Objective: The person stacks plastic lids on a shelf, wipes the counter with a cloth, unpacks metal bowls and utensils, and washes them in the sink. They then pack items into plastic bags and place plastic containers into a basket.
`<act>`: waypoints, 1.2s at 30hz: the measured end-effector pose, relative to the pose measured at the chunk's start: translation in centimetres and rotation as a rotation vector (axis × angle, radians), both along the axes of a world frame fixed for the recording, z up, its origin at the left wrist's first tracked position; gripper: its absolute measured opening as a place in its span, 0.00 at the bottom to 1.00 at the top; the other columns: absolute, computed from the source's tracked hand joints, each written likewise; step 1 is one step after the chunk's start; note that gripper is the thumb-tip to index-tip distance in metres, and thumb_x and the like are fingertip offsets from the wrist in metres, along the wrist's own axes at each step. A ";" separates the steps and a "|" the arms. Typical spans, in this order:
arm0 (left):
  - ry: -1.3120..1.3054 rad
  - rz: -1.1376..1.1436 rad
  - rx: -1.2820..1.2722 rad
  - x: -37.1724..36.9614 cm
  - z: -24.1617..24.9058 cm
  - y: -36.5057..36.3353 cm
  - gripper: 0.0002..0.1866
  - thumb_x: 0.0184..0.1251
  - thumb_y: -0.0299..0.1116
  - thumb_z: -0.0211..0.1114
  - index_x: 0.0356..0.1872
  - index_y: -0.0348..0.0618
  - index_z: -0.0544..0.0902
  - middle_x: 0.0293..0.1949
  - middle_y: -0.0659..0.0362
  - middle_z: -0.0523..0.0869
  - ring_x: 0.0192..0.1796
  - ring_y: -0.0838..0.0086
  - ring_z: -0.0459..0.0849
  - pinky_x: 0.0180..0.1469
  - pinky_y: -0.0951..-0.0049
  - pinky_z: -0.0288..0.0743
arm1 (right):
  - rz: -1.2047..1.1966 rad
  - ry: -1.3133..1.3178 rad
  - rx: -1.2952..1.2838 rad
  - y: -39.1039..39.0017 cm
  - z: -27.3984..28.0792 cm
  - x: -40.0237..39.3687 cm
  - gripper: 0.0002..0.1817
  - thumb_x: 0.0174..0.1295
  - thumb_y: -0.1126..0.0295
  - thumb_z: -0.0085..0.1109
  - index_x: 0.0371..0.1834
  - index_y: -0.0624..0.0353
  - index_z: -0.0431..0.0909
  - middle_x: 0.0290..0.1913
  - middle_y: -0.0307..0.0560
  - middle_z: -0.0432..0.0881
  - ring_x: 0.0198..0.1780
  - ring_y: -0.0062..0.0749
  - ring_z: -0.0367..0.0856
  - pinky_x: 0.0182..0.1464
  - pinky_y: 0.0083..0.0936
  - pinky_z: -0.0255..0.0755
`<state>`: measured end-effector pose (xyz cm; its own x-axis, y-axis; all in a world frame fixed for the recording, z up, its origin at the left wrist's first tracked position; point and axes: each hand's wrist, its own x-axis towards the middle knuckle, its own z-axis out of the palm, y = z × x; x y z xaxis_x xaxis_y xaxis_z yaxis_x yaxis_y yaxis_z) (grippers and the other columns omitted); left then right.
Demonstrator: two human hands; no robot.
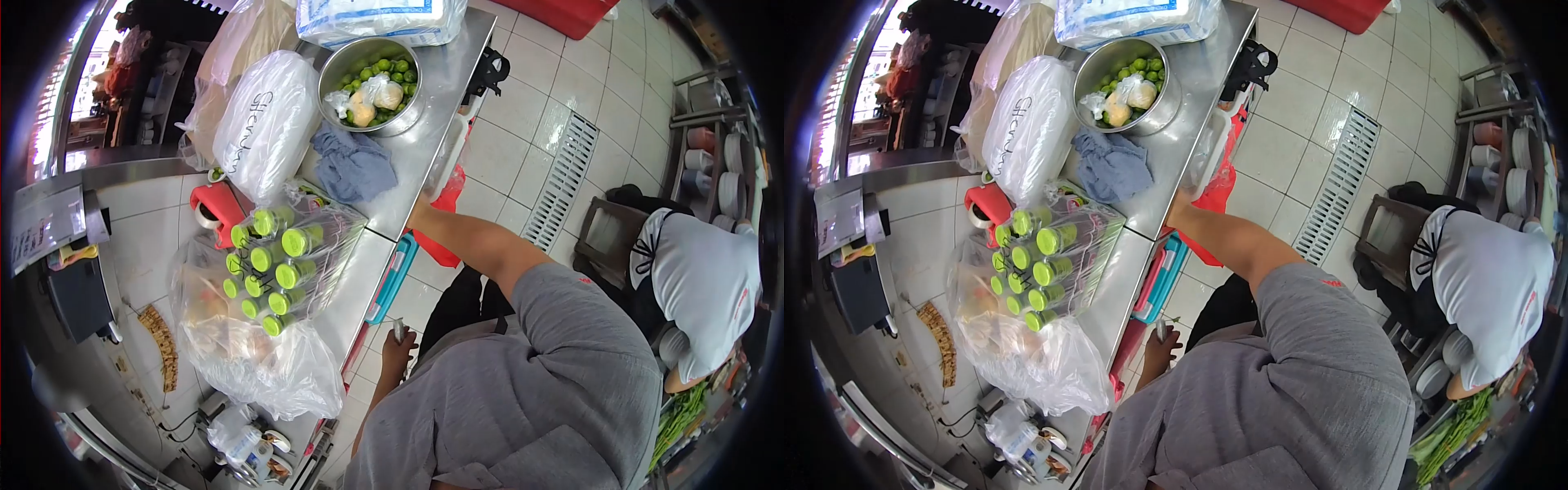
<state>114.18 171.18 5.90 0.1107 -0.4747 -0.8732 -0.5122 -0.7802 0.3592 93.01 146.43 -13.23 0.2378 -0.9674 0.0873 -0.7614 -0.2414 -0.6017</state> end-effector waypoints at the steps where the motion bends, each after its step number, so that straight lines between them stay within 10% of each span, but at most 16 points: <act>1: 0.019 -0.034 -0.026 -0.3 0.1 -0.5 0.25 0.63 0.42 0.68 0.56 0.38 0.75 0.42 0.56 0.86 0.37 0.71 0.88 0.29 0.72 0.77 | -0.046 0.025 0.064 0.8 -0.3 -0.3 0.16 0.56 0.61 0.60 0.46 0.55 0.81 0.49 0.56 0.82 0.49 0.53 0.82 0.48 0.44 0.77; 7: 0.134 -0.264 -0.310 -3.5 -1.0 -4.7 0.20 0.61 0.37 0.70 0.50 0.39 0.79 0.37 0.58 0.86 0.30 0.77 0.85 0.28 0.77 0.75 | -0.453 -0.419 0.086 10.0 9.5 -9.2 0.34 0.53 0.70 0.66 0.63 0.58 0.61 0.63 0.60 0.63 0.55 0.60 0.76 0.55 0.44 0.74; 10: 0.178 -0.367 -0.311 -7.4 -0.4 -7.7 0.15 0.64 0.37 0.69 0.46 0.38 0.82 0.34 0.59 0.86 0.31 0.77 0.84 0.32 0.75 0.76 | -0.884 -0.443 0.464 17.0 5.5 -13.2 0.26 0.52 0.77 0.62 0.56 0.62 0.69 0.53 0.62 0.76 0.55 0.60 0.77 0.55 0.44 0.74; 17: 0.270 -0.863 -0.517 -20.6 1.7 -11.9 0.16 0.60 0.32 0.66 0.48 0.36 0.82 0.42 0.51 0.85 0.42 0.58 0.85 0.46 0.65 0.77 | -0.920 -0.971 0.585 24.2 16.9 -17.0 0.17 0.61 0.81 0.57 0.53 0.61 0.70 0.41 0.44 0.80 0.33 0.23 0.77 0.33 0.21 0.71; 23: 0.244 -1.231 -0.731 -28.5 -11.8 -18.3 0.23 0.54 0.27 0.63 0.54 0.36 0.77 0.54 0.45 0.80 0.58 0.50 0.77 0.60 0.57 0.72 | -1.114 -1.192 0.527 28.0 14.0 -20.3 0.18 0.64 0.80 0.56 0.55 0.58 0.67 0.44 0.40 0.78 0.30 0.16 0.73 0.28 0.16 0.66; 28: -0.319 -0.674 -0.487 -31.7 -16.2 -23.2 0.32 0.55 0.38 0.66 0.61 0.34 0.71 0.59 0.39 0.76 0.62 0.48 0.76 0.63 0.56 0.70 | -1.174 -1.183 0.609 32.3 13.0 -24.6 0.16 0.64 0.79 0.56 0.54 0.58 0.69 0.43 0.41 0.79 0.30 0.17 0.72 0.29 0.16 0.66; 36: -0.619 -0.604 -0.543 -34.0 -18.2 -21.0 0.53 0.59 0.44 0.68 0.77 0.44 0.40 0.78 0.48 0.44 0.79 0.50 0.41 0.76 0.48 0.38 | -1.260 -1.176 0.670 36.0 11.4 -30.7 0.17 0.64 0.79 0.57 0.55 0.59 0.69 0.43 0.39 0.77 0.33 0.17 0.72 0.30 0.15 0.65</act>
